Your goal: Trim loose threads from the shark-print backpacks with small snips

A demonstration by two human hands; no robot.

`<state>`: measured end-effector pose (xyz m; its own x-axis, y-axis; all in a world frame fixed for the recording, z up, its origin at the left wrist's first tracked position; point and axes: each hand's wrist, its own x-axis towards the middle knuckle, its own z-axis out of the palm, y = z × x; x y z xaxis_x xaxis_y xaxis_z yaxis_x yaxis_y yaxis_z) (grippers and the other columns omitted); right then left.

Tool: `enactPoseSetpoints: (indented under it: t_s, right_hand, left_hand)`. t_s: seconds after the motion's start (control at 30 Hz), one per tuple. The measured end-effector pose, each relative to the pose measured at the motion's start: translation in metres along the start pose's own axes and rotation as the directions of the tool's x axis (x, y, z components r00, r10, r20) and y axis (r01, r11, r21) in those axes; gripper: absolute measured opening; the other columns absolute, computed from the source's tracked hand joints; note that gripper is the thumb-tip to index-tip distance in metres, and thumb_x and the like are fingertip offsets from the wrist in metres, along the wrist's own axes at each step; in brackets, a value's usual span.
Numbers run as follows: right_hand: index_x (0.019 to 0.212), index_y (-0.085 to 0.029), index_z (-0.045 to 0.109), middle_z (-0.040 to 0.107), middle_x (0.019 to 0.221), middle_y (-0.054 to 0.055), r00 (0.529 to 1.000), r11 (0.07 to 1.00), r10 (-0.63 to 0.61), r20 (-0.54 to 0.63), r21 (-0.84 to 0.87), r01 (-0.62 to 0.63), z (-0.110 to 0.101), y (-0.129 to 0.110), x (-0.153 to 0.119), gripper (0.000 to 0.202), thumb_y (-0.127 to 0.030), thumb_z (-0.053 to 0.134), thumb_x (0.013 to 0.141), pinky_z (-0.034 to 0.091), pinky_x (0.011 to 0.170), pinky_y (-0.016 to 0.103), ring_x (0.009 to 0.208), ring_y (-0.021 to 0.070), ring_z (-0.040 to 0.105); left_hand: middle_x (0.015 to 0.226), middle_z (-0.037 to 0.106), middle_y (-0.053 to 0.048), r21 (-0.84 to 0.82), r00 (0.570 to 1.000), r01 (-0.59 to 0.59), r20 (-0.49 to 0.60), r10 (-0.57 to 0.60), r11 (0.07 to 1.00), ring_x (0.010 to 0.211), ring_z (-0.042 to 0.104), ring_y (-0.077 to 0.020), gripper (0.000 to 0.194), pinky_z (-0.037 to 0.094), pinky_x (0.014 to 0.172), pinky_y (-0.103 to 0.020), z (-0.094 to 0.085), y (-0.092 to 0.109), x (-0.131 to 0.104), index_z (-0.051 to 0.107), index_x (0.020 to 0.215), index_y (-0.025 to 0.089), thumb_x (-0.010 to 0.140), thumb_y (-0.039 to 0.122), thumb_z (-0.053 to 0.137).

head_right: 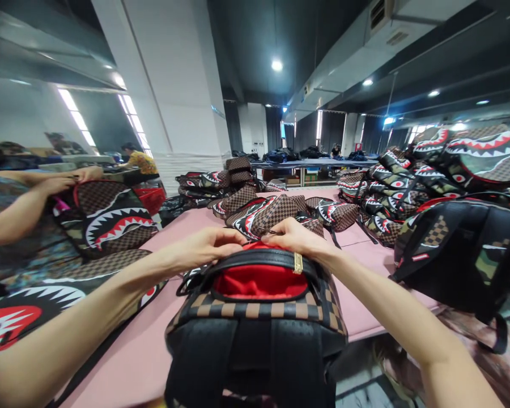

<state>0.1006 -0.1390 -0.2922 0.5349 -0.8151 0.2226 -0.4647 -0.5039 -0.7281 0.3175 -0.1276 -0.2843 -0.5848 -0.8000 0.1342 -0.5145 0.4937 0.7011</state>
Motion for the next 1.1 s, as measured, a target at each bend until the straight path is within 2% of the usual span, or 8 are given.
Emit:
enactPoseSetpoints:
  t_s: [0.17, 0.33, 0.6, 0.77, 0.87, 0.97, 1.03, 1.1]
  right_hand:
    - [0.064, -0.008, 0.054, 0.044, 0.059, 0.0, 0.995, 0.991, -0.1, -0.021, -0.094, 0.098, 0.015, -0.01, -0.033, 0.036, -0.041, 0.049, 0.08, 0.026, 0.049, 0.019, 0.056, 0.007, 0.035]
    - [0.069, -0.009, 0.06, 0.049, 0.061, 0.0, 0.99, 0.976, -0.136, -0.04, -0.18, 0.127, 0.03, -0.014, -0.067, 0.024, -0.026, 0.048, 0.081, 0.027, 0.051, 0.019, 0.058, 0.0076, 0.039]
    - [0.07, -0.01, 0.061, 0.054, 0.066, 0.001, 1.0, 0.985, -0.013, -0.014, 0.169, 0.015, 0.033, -0.025, -0.069, 0.018, -0.028, 0.061, 0.071, 0.034, 0.056, 0.019, 0.059, 0.0082, 0.043]
    - [0.063, -0.011, 0.046, 0.039, 0.057, -0.002, 0.98, 0.91, 0.041, -0.196, 0.412, 0.045, 0.027, -0.017, -0.06, 0.029, -0.034, 0.061, 0.07, 0.02, 0.044, 0.018, 0.048, 0.004, 0.027]
    - [0.063, -0.012, 0.045, 0.041, 0.059, -0.001, 0.942, 0.927, 0.054, -0.331, 0.366, 0.076, 0.018, -0.012, -0.063, 0.033, -0.04, 0.059, 0.073, 0.019, 0.042, 0.018, 0.047, 0.004, 0.027]
    - [0.071, -0.01, 0.06, 0.055, 0.068, 0.003, 0.985, 0.982, 0.036, -0.166, 0.191, -0.003, 0.012, -0.009, -0.073, 0.025, -0.035, 0.06, 0.073, 0.033, 0.053, 0.018, 0.059, 0.0076, 0.043]
    - [0.076, -0.011, 0.064, 0.056, 0.069, 0.003, 0.997, 0.992, 0.075, -0.001, 0.103, -0.074, 0.011, -0.008, -0.079, 0.025, -0.036, 0.06, 0.073, 0.034, 0.055, 0.019, 0.06, 0.0087, 0.044]
    - [0.074, -0.01, 0.063, 0.054, 0.066, 0.003, 0.991, 0.988, 0.134, 0.029, 0.068, -0.135, 0.012, -0.008, -0.082, 0.03, -0.04, 0.058, 0.074, 0.032, 0.052, 0.02, 0.056, 0.0084, 0.041]
  left_hand:
    - [0.078, 0.055, 0.001, -0.121, 0.985, -0.06, 0.156, 0.079, 0.991, 0.067, 0.045, -0.0071, 0.023, 0.035, 0.06, -0.016, 0.015, 0.012, -0.031, 0.056, 0.092, 0.012, 0.076, 0.029, 0.054]
    - [0.076, 0.057, 0.003, 0.052, 0.988, -0.148, -0.024, 0.149, 0.988, 0.067, 0.048, -0.0078, 0.024, 0.036, 0.061, -0.016, 0.037, 0.02, -0.059, 0.056, 0.101, 0.02, 0.079, 0.03, 0.053]
    - [0.061, 0.05, 0.004, 0.027, 0.998, -0.023, -0.06, 0.024, 0.999, 0.054, 0.041, -0.0067, 0.022, 0.032, 0.05, -0.016, 0.057, 0.033, -0.059, 0.06, 0.089, 0.015, 0.07, 0.017, 0.051]
    - [0.063, 0.052, 0.003, 0.067, 0.989, -0.044, -0.139, 0.053, 0.997, 0.053, 0.04, -0.0067, 0.018, 0.031, 0.049, -0.017, 0.065, 0.027, -0.06, 0.058, 0.085, 0.015, 0.071, 0.019, 0.048]
    - [0.065, 0.054, 0.002, 0.09, 0.972, -0.066, -0.22, 0.084, 0.994, 0.056, 0.043, -0.0081, 0.02, 0.034, 0.051, -0.018, 0.063, 0.019, -0.057, 0.057, 0.089, 0.015, 0.076, 0.026, 0.046]
    - [0.073, 0.058, 0.001, 0.092, 0.964, -0.102, -0.237, 0.121, 0.991, 0.062, 0.049, -0.0088, 0.021, 0.038, 0.056, -0.018, 0.059, 0.015, -0.051, 0.057, 0.093, 0.017, 0.079, 0.027, 0.046]
    - [0.076, 0.06, 0.002, 0.131, 0.955, -0.136, -0.245, 0.165, 0.982, 0.064, 0.051, -0.0083, 0.019, 0.039, 0.058, -0.018, 0.056, 0.015, -0.047, 0.058, 0.091, 0.018, 0.08, 0.026, 0.046]
    - [0.076, 0.06, 0.003, 0.2, 0.933, -0.19, -0.27, 0.24, 0.961, 0.065, 0.052, -0.0078, 0.016, 0.039, 0.06, -0.018, 0.054, 0.015, -0.045, 0.059, 0.088, 0.019, 0.078, 0.022, 0.047]
